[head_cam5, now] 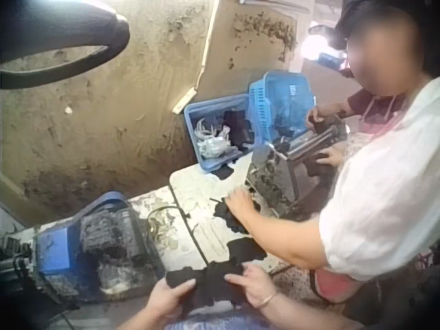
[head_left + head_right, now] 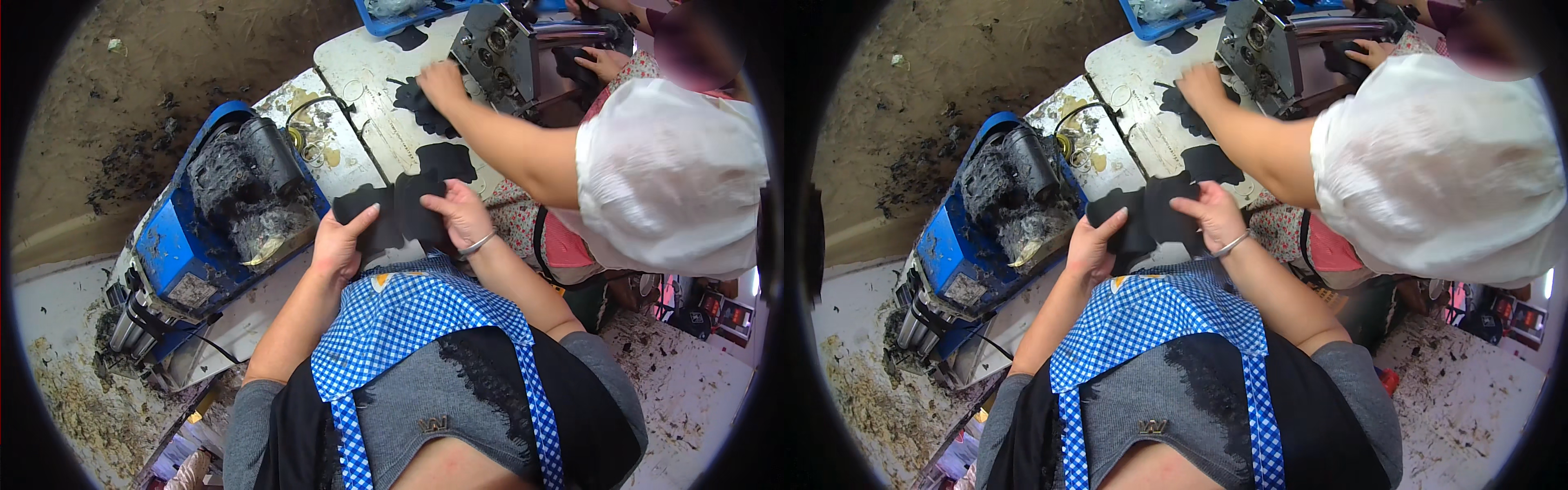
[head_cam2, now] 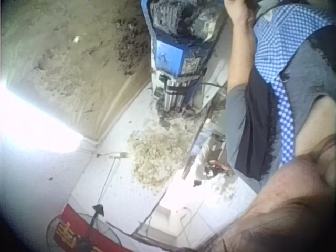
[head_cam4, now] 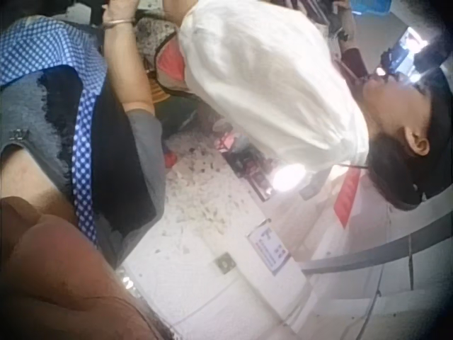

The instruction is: The recorder and a coworker are skiving or thinning leather components using table-top machines in a factory setting.

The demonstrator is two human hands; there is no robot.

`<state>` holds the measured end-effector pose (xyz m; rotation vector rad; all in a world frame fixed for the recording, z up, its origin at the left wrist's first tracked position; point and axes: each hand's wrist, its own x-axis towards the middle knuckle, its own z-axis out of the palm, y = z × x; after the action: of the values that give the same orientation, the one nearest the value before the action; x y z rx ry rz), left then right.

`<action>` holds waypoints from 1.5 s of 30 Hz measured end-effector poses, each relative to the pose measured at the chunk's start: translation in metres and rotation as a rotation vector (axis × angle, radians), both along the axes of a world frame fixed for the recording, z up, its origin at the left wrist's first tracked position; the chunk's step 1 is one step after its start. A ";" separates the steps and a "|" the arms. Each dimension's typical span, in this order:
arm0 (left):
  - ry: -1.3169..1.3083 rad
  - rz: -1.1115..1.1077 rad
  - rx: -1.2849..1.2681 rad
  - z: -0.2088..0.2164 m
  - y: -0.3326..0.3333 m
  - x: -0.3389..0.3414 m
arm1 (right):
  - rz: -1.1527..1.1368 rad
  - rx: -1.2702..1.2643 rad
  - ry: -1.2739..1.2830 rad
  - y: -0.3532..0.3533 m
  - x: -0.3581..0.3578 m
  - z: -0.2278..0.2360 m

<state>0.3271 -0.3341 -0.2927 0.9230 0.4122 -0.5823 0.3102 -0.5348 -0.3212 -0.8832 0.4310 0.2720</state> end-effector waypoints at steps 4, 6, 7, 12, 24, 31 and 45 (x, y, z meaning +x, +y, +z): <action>-0.074 0.022 0.071 0.002 0.001 -0.001 | 0.194 0.149 -0.020 -0.003 -0.009 0.029; -0.137 -0.048 0.087 -0.001 -0.004 -0.003 | 0.377 0.161 -0.019 0.010 -0.012 0.028; -0.138 -0.046 0.086 -0.001 -0.007 -0.004 | 0.379 0.159 -0.019 0.011 -0.010 0.016; 0.018 -0.023 0.029 -0.006 -0.002 0.000 | 0.278 0.095 0.035 0.002 -0.008 0.017; 0.050 -0.065 0.018 -0.012 0.005 0.000 | 0.080 -0.123 -0.130 0.014 -0.008 0.024; -0.103 -0.098 0.131 -0.011 -0.002 -0.005 | 0.370 -0.144 -0.020 0.019 -0.014 0.003; 0.104 -0.054 0.021 -0.010 -0.004 0.000 | 0.095 -0.099 0.025 0.020 -0.012 0.016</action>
<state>0.3268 -0.3378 -0.3023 0.9289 0.4890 -0.6788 0.2983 -0.5145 -0.3053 -0.9991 0.4289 0.3511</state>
